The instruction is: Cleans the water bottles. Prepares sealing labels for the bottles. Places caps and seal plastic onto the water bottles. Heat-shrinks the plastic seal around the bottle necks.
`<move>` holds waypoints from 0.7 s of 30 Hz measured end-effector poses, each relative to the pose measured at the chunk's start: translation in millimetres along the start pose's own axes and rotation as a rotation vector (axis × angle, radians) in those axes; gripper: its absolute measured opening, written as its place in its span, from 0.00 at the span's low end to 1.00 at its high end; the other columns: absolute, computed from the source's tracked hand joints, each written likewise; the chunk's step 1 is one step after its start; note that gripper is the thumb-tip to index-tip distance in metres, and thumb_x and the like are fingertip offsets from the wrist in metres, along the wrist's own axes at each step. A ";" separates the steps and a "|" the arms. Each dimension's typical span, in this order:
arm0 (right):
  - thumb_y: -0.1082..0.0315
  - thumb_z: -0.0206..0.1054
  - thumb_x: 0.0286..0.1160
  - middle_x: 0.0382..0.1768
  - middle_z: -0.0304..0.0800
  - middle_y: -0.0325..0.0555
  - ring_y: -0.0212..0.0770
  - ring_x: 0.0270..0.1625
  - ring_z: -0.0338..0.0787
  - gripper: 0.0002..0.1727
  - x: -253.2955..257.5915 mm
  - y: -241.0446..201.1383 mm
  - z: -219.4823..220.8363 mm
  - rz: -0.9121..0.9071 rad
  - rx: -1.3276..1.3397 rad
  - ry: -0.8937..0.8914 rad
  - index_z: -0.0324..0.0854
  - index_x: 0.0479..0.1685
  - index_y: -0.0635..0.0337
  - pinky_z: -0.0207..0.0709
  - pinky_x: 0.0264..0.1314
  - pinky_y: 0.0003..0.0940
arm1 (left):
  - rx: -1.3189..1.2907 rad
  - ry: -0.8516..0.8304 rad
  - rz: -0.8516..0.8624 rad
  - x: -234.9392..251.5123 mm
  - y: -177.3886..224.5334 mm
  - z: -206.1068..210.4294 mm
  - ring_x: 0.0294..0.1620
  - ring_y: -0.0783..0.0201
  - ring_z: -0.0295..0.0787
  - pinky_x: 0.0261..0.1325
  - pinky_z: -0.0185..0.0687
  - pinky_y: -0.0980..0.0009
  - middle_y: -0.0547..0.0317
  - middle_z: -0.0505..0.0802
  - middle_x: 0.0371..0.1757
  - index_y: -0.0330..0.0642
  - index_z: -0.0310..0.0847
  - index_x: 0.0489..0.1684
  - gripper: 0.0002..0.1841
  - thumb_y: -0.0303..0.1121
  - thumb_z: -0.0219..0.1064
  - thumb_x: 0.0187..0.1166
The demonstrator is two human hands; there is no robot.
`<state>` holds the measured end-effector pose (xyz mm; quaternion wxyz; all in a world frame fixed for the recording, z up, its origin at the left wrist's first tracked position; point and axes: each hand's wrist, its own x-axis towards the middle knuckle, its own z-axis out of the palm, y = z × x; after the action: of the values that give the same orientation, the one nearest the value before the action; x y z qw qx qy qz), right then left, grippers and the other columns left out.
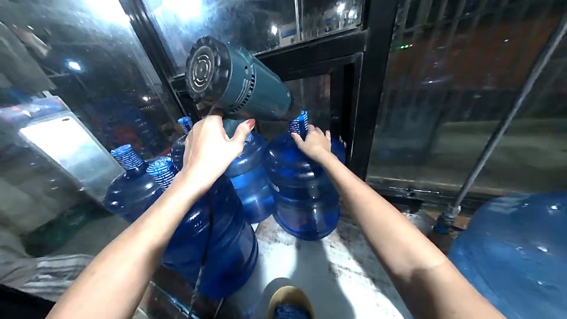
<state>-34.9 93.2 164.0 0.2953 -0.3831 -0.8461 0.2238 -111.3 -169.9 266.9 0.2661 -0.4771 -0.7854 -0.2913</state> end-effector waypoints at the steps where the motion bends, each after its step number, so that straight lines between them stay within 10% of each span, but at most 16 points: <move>1: 0.40 0.57 0.86 0.75 0.78 0.68 0.64 0.86 0.68 0.41 -0.2 -0.3 -0.6 0.002 -0.009 -0.009 0.69 0.80 0.71 0.38 0.91 0.68 | 0.001 -0.015 -0.013 3.5 1.6 0.4 0.39 0.36 0.88 0.41 0.78 0.36 0.35 0.88 0.35 0.28 0.82 0.47 0.35 0.62 0.62 0.82; 11: 0.42 0.53 0.88 0.74 0.80 0.65 0.60 0.83 0.73 0.38 0.7 1.9 1.1 -0.015 -0.023 -0.045 0.66 0.82 0.68 0.40 0.90 0.68 | -0.062 -0.168 -0.238 72.1 2.0 14.5 0.58 0.32 0.85 0.59 0.74 0.30 0.27 0.87 0.52 0.25 0.77 0.60 0.35 0.58 0.64 0.83; 21: 0.48 0.62 0.83 0.78 0.76 0.66 0.65 0.88 0.64 0.36 -14.8 5.2 8.2 -0.047 -0.061 0.084 0.72 0.79 0.70 0.36 0.89 0.72 | -0.134 -0.177 -0.204 56.0 2.6 -13.8 0.48 0.41 0.86 0.55 0.77 0.37 0.33 0.88 0.45 0.26 0.79 0.55 0.31 0.55 0.69 0.81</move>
<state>-29.9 83.5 150.0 0.3240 -0.3810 -0.8482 0.1744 -129.6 -145.4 315.9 0.1323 -0.4353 -0.8290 -0.3253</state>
